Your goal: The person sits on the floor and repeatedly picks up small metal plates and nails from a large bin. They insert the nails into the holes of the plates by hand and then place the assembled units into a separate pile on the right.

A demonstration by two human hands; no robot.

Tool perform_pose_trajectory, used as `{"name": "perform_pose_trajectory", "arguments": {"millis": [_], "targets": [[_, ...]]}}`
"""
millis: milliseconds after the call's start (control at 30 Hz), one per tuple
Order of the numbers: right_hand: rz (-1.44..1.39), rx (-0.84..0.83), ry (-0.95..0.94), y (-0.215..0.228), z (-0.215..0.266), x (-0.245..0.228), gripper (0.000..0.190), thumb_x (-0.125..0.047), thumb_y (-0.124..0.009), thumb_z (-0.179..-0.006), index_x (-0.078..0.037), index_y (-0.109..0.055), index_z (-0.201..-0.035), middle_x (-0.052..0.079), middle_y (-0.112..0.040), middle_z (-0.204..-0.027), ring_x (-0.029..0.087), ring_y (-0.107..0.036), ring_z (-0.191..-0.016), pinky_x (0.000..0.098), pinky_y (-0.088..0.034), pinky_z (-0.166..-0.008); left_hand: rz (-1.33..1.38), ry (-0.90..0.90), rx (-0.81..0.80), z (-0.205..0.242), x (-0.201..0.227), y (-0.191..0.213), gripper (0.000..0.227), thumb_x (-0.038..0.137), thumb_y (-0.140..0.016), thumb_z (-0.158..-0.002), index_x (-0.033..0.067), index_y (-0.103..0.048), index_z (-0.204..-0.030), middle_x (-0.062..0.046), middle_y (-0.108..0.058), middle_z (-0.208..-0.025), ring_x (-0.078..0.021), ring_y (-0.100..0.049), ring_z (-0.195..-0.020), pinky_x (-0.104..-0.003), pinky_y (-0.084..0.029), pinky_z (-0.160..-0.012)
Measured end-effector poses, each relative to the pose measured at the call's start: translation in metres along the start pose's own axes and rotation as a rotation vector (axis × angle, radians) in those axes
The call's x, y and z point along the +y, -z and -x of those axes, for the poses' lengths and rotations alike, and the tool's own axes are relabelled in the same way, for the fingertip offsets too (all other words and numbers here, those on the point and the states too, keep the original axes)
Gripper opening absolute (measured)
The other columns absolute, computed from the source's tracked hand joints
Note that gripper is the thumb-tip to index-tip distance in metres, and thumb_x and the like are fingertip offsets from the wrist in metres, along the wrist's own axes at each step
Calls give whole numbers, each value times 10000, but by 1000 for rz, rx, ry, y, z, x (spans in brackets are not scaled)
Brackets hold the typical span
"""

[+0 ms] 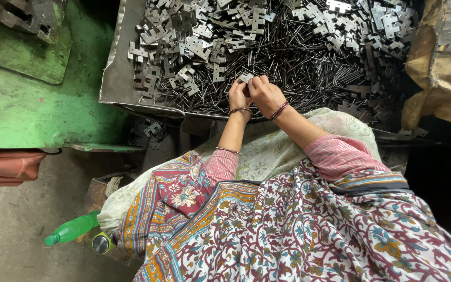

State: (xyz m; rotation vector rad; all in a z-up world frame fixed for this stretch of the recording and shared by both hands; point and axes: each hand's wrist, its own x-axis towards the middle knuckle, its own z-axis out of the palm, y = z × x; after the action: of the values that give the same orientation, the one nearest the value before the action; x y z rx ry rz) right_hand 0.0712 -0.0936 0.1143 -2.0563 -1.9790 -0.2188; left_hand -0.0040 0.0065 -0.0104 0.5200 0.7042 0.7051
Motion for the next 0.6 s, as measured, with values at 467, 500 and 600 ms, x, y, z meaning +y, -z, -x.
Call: {"name": "perform_pose_trajectory", "arguments": {"millis": [467, 500, 600], "targets": [[-449, 0, -318, 4, -2, 33, 221, -73, -703, -866, -83, -755, -1080, 128, -677, -1024, 363, -668, -981, 457, -555, -835, -88, 10, 25, 15, 12, -15, 425, 63, -513, -970, 64, -497, -1395, -89, -688, -1009, -182, -687, -840, -383, -629, -674], [-458, 21, -369, 8, -2, 37, 217, -70, -691, -872, -88, -764, -1076, 127, -679, -1033, 360, -671, -978, 453, -555, -829, -83, 8, 24, 16, 13, -16, 428, 59, -508, -971, 47, -496, -1399, -87, -687, -1021, -188, -695, -857, -396, -640, -694], [-491, 55, -464, 17, -2, 44, 212, -81, -678, -882, -93, -770, -1073, 127, -680, -1056, 349, -676, -978, 439, -556, -827, -68, 2, 16, 18, 14, -17, 432, 50, -496, -972, 13, -495, -1403, -83, -687, -1041, -195, -709, -889, -421, -663, -734]]}}
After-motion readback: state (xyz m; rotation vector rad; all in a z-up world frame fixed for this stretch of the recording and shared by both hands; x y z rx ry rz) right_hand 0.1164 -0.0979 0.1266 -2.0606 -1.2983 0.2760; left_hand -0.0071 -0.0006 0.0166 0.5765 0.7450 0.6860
